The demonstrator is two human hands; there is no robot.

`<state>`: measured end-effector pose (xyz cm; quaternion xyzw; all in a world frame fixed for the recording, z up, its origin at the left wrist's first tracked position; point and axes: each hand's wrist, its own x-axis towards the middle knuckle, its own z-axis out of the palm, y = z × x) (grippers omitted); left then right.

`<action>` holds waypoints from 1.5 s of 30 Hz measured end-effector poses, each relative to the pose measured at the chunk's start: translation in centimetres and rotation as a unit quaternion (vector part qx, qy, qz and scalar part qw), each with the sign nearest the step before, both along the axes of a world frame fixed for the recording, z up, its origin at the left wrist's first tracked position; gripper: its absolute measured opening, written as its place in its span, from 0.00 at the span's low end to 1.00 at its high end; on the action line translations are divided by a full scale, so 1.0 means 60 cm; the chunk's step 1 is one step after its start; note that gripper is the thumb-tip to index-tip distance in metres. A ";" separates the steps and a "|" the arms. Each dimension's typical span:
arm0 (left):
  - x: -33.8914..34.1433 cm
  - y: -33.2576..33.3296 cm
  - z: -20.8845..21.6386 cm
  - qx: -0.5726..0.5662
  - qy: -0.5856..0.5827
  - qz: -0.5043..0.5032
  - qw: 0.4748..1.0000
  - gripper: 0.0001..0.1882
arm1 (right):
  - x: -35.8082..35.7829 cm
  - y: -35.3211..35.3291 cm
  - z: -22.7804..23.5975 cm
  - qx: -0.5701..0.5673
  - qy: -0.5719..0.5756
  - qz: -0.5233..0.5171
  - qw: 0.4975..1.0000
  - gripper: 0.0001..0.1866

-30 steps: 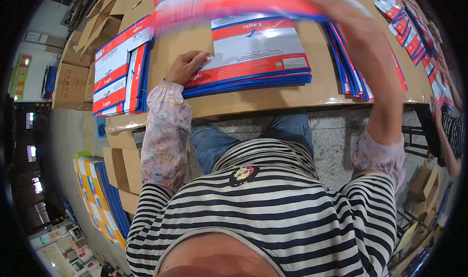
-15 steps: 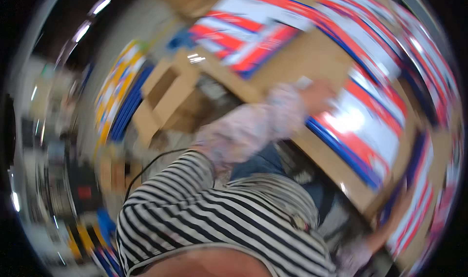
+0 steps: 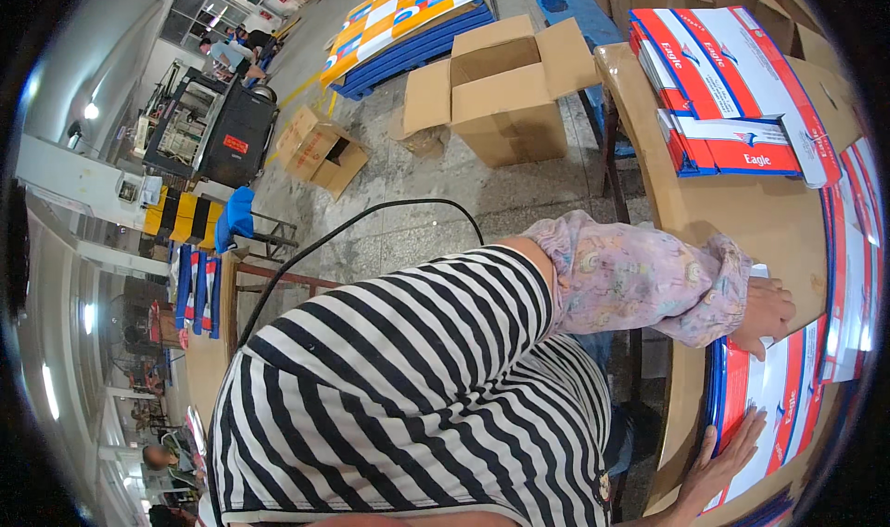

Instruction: The recorder is organizing and stacking red, white, and blue paper folders or envelopes at a large table in a factory setting.

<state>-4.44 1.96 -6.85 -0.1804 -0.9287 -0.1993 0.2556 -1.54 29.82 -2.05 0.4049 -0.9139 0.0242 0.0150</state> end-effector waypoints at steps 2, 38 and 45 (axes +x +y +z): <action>-0.004 0.002 -0.005 0.001 -0.013 0.004 1.000 0.22 | -0.001 0.001 -0.003 -0.009 0.001 0.005 1.000 0.35; 0.047 -0.012 0.079 0.046 -0.106 -0.060 0.991 0.13 | 0.117 0.102 -0.023 -0.350 -0.076 -0.242 0.902 0.40; 0.057 -0.016 0.096 0.049 -0.124 -0.074 0.988 0.11 | 0.139 0.110 -0.003 -0.304 -0.110 -0.210 0.923 0.52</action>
